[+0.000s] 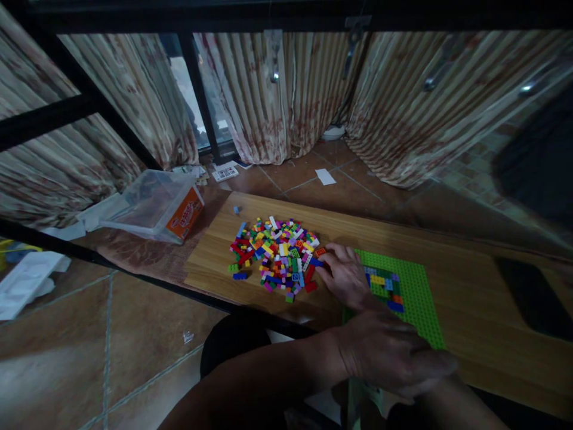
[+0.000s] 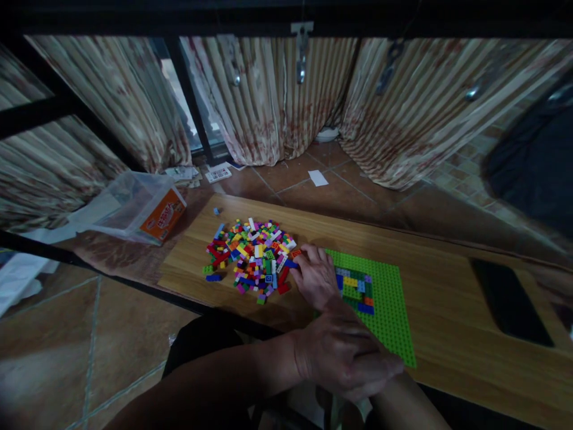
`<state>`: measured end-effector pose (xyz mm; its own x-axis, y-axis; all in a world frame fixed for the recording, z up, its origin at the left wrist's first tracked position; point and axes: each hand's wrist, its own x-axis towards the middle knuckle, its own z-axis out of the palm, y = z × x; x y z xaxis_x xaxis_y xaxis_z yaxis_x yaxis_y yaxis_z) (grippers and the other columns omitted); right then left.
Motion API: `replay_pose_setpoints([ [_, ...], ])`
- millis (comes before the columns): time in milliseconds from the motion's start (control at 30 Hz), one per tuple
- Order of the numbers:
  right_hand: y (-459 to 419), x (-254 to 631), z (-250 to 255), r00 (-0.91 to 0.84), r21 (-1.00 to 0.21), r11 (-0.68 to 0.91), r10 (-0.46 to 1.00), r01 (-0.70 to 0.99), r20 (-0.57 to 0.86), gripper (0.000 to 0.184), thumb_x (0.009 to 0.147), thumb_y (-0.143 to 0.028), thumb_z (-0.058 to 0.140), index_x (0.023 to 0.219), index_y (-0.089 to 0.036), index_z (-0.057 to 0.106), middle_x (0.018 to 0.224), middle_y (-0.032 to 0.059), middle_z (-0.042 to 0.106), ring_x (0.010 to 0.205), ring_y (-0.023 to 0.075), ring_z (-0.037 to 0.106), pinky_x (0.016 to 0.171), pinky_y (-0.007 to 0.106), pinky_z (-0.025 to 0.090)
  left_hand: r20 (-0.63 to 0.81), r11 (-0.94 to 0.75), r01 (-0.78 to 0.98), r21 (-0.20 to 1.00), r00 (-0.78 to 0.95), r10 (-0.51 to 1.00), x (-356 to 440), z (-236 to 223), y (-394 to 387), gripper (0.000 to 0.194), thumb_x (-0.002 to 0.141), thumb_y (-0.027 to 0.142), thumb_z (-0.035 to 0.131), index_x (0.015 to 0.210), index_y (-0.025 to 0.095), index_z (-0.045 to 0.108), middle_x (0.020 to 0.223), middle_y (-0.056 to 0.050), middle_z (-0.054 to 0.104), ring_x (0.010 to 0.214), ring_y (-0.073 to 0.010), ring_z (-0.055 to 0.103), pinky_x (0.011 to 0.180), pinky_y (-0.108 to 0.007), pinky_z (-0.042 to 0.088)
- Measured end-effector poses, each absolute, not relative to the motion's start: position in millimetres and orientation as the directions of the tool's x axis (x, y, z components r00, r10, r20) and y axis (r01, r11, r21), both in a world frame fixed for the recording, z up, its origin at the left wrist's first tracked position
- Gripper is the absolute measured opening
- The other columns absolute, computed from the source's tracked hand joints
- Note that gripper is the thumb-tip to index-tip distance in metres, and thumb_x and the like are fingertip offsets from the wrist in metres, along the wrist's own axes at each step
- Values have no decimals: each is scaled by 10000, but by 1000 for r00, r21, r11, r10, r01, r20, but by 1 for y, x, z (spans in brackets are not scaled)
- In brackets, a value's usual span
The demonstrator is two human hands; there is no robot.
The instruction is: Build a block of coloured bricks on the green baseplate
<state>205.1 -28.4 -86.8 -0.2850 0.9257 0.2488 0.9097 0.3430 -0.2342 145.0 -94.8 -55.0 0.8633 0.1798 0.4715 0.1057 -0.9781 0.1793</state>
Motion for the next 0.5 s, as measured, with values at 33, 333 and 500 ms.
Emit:
replay_pose_setpoints([
  [33, -30, 206, -86, -288, -245, 348, 925, 905, 249, 159, 879, -304, 562, 953, -216, 672, 1207, 99, 582, 1079, 292, 504, 898, 463, 443, 494, -976, 92, 199, 851, 180, 144, -54, -95, 270, 929, 276, 443, 1077, 237, 666, 899, -19, 710, 852, -133, 640, 735, -256, 507],
  [333, -69, 297, -65, -82, -436, 235, 936, 869, 342, 225, 878, -407, 561, 983, -232, 658, 1100, 85, 630, 1048, 269, 577, 925, 467, 472, 629, -948, 58, 312, 735, 252, 141, -48, -96, 205, 873, 234, 492, 897, 137, 670, 713, -27, 671, 698, -140, 615, 659, -270, 500],
  [500, -90, 342, -77, 25, -574, 138, 964, 807, 266, 222, 850, -424, 592, 965, -247, 661, 1056, 68, 635, 983, 249, 626, 888, 451, 508, 536, -924, 158, 347, 775, 334, 141, -49, -94, 221, 895, 182, 422, 855, 146, 637, 693, -23, 646, 672, -133, 599, 600, -263, 480],
])
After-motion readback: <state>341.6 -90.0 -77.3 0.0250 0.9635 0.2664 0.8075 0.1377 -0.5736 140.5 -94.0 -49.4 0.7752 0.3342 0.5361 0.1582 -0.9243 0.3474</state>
